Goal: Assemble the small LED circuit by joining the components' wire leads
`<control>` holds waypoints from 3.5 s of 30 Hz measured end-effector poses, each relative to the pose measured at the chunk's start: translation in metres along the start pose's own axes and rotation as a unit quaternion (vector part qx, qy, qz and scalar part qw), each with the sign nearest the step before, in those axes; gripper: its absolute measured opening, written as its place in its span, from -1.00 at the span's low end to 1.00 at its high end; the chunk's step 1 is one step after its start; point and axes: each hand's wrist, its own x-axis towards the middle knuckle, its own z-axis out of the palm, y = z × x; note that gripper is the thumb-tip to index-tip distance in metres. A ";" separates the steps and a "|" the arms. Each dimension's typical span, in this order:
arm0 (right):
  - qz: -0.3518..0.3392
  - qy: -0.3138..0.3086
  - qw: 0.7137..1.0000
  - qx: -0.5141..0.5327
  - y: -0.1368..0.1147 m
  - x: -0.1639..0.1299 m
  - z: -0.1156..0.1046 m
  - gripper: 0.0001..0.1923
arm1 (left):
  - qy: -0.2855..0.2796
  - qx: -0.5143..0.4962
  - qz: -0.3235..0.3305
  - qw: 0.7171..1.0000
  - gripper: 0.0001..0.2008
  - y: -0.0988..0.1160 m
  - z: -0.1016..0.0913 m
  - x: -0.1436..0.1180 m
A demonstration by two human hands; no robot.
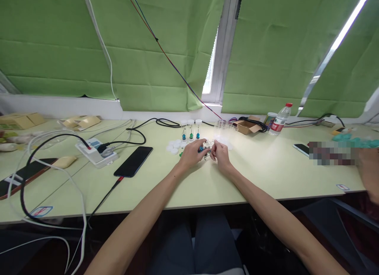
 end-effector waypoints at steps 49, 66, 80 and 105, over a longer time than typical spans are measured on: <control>0.051 -0.073 0.994 -0.065 0.000 -0.002 0.000 -0.48 | 0.011 0.017 0.015 1.000 -0.74 -0.005 -0.002 0.000; 0.203 -0.143 0.966 0.072 -0.008 0.002 -0.004 -0.53 | 0.020 0.017 0.015 1.000 -0.74 -0.005 -0.005 0.000; 0.192 -0.156 0.966 0.072 -0.005 0.001 -0.007 -0.54 | 0.012 0.008 0.036 0.999 -0.78 -0.004 -0.006 -0.001; 0.188 -0.172 0.967 0.034 -0.002 0.003 -0.013 -0.63 | 0.012 -0.017 0.091 0.996 -0.82 -0.006 -0.002 -0.003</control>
